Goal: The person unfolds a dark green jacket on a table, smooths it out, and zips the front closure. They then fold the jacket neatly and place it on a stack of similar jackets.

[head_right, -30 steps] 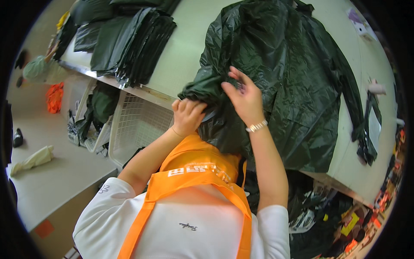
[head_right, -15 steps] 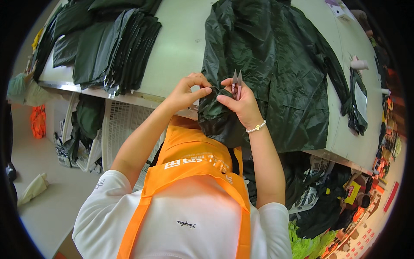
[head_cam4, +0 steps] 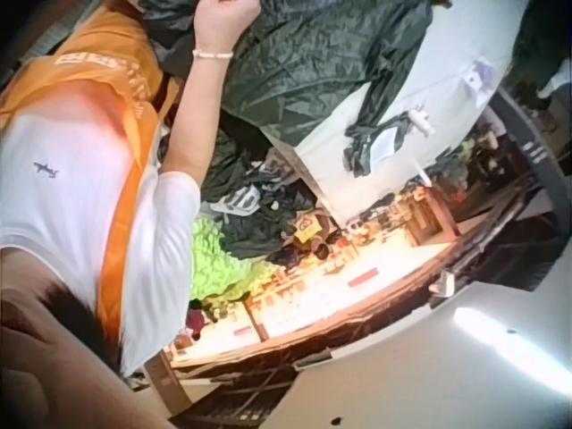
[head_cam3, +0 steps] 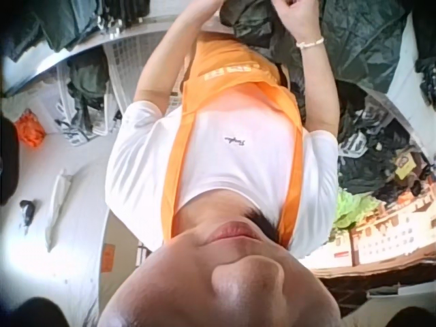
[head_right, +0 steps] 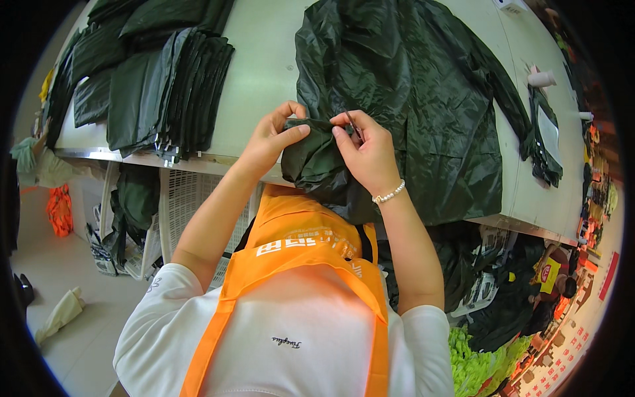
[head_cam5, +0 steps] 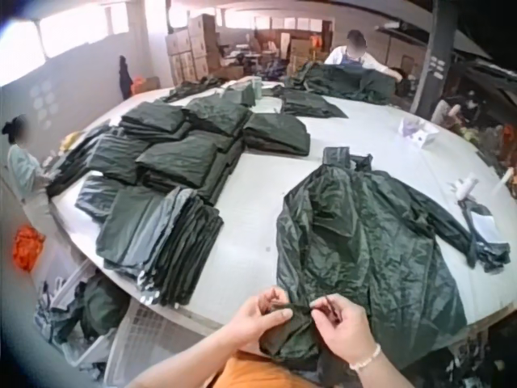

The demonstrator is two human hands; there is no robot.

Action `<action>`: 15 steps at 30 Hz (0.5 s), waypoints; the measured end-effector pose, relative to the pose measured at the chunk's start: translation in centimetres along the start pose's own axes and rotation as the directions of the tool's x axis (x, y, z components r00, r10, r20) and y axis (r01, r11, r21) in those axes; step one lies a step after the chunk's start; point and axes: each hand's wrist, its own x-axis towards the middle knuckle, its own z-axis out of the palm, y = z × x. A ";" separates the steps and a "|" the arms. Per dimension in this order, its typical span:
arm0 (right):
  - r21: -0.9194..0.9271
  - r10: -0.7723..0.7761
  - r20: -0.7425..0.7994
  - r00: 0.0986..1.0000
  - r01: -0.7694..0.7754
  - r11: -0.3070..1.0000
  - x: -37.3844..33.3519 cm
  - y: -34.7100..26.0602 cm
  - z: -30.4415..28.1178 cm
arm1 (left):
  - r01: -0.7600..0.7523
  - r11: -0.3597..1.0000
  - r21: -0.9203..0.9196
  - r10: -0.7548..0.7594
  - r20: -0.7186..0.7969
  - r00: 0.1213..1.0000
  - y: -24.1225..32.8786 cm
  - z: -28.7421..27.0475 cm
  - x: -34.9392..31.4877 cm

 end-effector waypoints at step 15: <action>-0.128 -0.273 0.037 0.961 0.276 0.953 0.1 -2.6 -0.5 | 0.053 0.994 0.097 -0.053 -0.004 0.999 3.8 0.1 -0.4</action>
